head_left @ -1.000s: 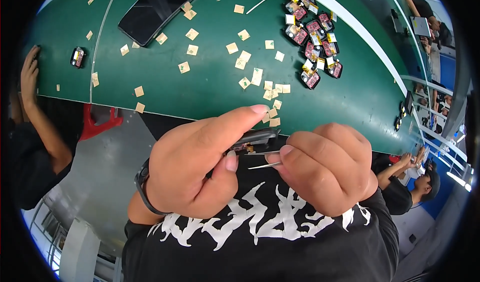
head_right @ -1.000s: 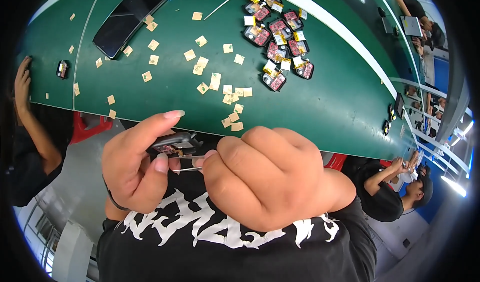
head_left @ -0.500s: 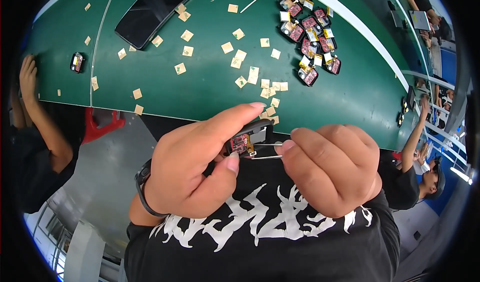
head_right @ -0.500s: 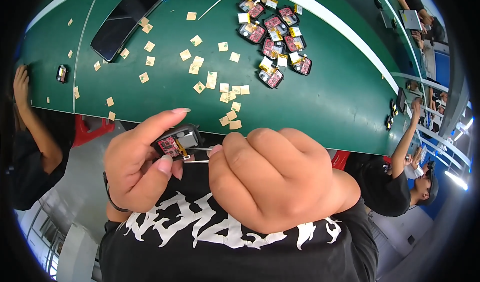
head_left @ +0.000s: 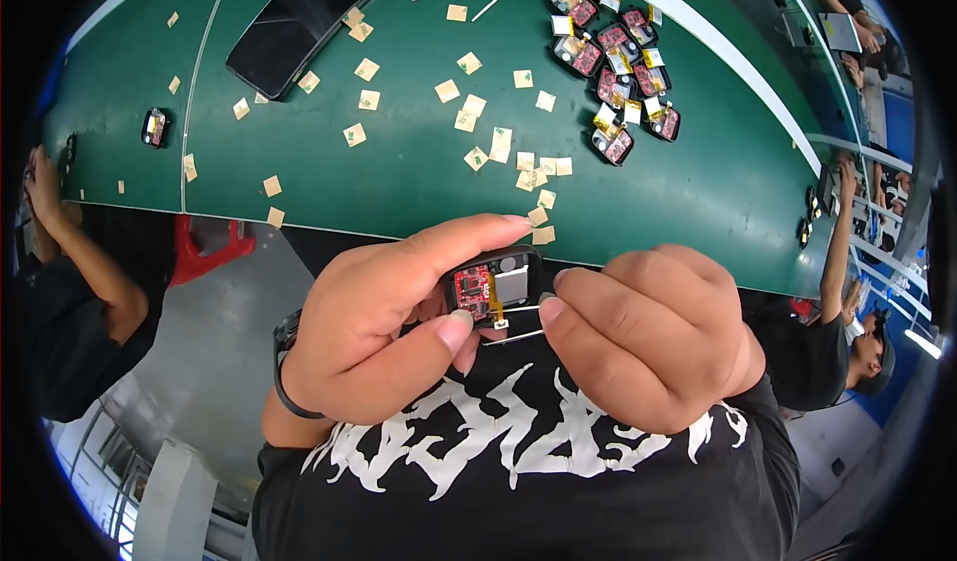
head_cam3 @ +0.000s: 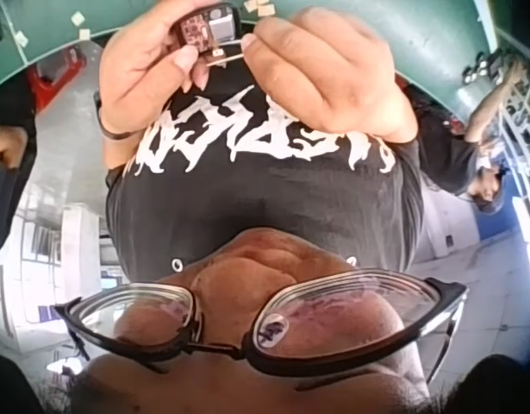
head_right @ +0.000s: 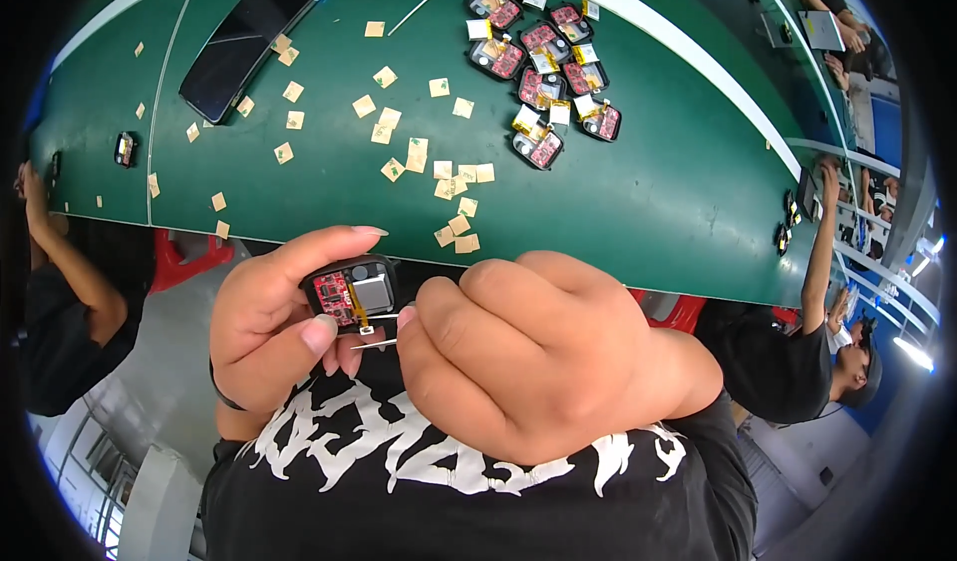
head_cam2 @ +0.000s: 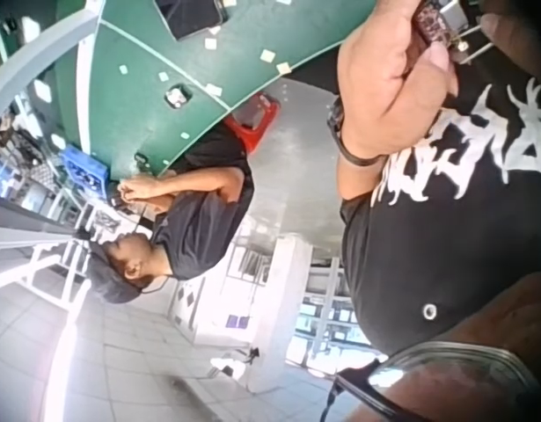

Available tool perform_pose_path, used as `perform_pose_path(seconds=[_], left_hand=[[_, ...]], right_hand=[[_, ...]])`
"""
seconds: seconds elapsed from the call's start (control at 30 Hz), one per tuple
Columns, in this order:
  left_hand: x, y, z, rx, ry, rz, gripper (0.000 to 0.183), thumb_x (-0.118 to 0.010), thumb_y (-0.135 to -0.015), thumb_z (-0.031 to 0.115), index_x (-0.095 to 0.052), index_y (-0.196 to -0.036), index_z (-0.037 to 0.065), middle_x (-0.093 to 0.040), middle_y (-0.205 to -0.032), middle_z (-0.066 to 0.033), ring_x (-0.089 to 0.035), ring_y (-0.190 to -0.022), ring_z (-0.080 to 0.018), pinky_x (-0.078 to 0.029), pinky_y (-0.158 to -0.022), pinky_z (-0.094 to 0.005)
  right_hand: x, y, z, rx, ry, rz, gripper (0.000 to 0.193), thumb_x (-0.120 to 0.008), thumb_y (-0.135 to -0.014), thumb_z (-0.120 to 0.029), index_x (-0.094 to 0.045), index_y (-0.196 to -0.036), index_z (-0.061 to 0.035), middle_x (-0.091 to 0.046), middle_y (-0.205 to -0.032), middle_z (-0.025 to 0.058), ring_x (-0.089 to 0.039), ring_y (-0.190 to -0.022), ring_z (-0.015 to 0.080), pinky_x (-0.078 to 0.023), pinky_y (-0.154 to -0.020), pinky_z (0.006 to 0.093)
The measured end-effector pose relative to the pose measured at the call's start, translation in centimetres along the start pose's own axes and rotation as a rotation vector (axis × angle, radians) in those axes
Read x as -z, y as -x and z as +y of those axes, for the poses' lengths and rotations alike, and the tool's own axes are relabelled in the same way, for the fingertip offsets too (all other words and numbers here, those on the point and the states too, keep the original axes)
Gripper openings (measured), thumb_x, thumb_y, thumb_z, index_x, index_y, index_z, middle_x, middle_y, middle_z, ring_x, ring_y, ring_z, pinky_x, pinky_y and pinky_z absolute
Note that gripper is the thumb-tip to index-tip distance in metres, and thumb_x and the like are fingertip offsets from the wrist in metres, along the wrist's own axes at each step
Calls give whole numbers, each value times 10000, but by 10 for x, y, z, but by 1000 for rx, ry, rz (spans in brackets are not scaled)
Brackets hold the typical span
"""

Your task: Assembling internal components and stickers for smartwatches at a factory workbench.

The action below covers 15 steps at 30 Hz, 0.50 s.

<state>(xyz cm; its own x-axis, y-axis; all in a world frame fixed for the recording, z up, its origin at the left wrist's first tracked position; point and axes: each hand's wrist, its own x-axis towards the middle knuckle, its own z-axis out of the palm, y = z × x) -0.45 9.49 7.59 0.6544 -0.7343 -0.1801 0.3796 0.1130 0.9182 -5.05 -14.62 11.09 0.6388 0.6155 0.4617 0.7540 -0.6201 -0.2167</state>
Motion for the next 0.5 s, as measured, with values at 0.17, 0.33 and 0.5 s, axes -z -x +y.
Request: perform_pose_path(seconds=[0.17, 0.33, 0.5], left_hand=[[2, -2, 2, 33, 36, -50, 535, -514, -911, 14, -494, -1437, -85, -689, -919, -94, -651, -659, -107, -521, -609, -246], [2, 2, 0, -7, -37, -45, 518, -520, -915, 22, -508, -1421, -89, -680, -886, -84, -648, -656, -104, -516, -606, -241], [-1, 2, 0, 21, -85, 3, 506, -524, -921, 29, -514, -1413, -89, -668, -859, -72, -645, -654, -99, -513, -604, -237]], right_hand=[[-2, 2, -3, -21, -89, 15, 238, -716, -671, -42, -673, -890, 39, -687, -826, 147, -594, -629, 191, -402, -448, 276], [-3, 2, -5, -16, -95, 40, 236, -711, -679, -39, -674, -900, 36, -689, -839, 149, -587, -635, 189, -419, -460, 277], [0, 3, -8, -18, -21, 2, 230, -704, -692, -40, -671, -906, 39, -688, -852, 158, -575, -636, 187, -413, -464, 277]])
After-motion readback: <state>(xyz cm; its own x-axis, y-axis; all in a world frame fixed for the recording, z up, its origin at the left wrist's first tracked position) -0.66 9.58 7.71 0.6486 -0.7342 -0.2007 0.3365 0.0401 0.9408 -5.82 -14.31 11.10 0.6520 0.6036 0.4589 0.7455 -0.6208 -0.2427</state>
